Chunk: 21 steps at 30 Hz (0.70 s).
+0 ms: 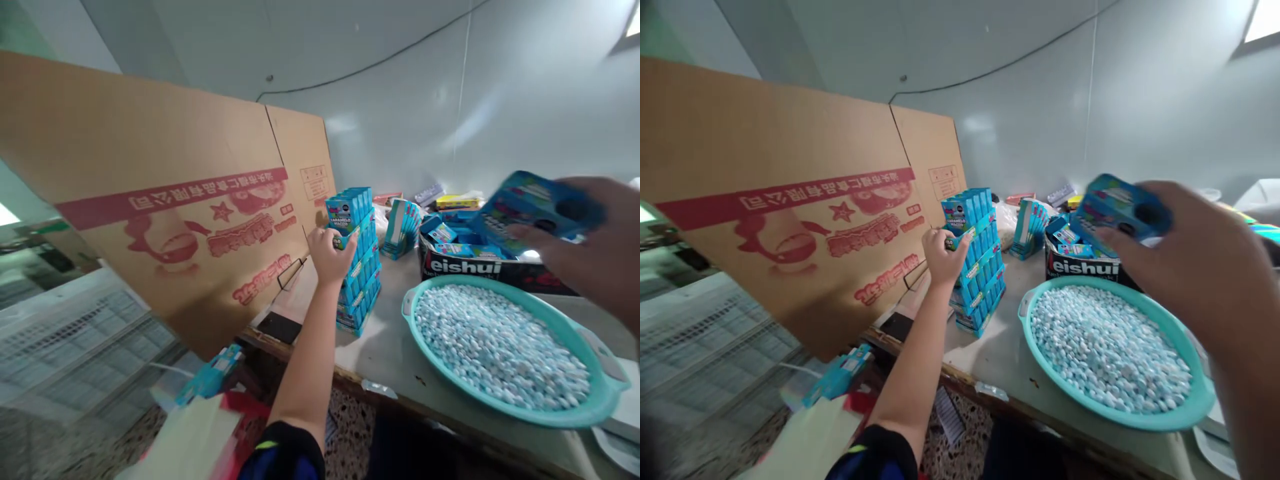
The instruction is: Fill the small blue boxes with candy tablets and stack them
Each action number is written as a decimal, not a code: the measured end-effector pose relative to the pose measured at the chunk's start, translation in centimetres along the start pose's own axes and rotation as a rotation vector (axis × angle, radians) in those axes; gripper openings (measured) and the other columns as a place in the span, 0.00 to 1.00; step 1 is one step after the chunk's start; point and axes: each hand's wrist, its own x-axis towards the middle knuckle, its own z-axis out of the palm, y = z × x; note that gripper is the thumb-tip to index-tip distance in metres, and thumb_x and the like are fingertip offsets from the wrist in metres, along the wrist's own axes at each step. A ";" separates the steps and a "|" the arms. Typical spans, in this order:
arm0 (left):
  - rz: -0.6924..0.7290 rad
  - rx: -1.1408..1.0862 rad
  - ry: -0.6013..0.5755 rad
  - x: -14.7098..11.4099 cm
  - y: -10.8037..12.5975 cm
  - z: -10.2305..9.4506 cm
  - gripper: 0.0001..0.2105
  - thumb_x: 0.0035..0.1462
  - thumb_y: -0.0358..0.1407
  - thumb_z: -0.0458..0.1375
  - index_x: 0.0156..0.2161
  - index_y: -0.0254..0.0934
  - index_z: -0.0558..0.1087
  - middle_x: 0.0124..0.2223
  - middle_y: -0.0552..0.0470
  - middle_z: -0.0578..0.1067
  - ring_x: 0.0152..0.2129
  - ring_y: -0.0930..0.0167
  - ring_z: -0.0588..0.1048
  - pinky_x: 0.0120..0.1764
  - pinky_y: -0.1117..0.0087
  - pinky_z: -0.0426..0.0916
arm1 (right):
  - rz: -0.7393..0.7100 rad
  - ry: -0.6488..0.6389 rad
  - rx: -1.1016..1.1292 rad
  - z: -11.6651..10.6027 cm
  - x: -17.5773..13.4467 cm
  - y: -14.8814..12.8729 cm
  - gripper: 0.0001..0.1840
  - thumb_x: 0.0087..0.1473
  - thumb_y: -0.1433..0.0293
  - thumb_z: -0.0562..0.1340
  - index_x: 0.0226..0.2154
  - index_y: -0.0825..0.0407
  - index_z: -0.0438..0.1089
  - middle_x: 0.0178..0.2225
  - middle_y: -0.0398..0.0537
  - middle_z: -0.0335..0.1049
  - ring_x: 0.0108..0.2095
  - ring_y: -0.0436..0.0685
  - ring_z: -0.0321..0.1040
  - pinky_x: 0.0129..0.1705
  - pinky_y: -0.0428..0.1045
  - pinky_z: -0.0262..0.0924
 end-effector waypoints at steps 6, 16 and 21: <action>0.001 0.027 0.065 -1.2 0.5 0.0 0.16 0.61 0.47 0.66 0.32 0.43 0.65 0.33 0.49 0.67 0.39 0.59 0.71 0.47 0.54 0.67 | -0.114 -0.236 0.218 7.9 8.1 -11.1 0.27 0.42 0.58 0.73 0.48 0.42 0.78 0.44 0.47 0.81 0.41 0.65 0.76 0.49 0.68 0.73; -0.078 -0.064 0.110 -1.7 0.9 -0.4 0.17 0.58 0.44 0.68 0.36 0.43 0.64 0.40 0.46 0.72 0.48 0.57 0.75 0.54 0.52 0.70 | -0.519 -0.429 0.161 21.3 8.9 -16.9 0.26 0.56 0.67 0.65 0.57 0.54 0.75 0.52 0.61 0.77 0.50 0.68 0.72 0.50 0.59 0.66; -0.171 -0.107 0.171 -2.2 0.7 -0.2 0.17 0.54 0.42 0.71 0.37 0.42 0.67 0.52 0.39 0.69 0.56 0.54 0.73 0.56 0.49 0.72 | -0.562 -0.356 0.042 21.9 8.2 -17.4 0.24 0.58 0.66 0.63 0.56 0.53 0.77 0.47 0.62 0.78 0.48 0.69 0.69 0.50 0.60 0.63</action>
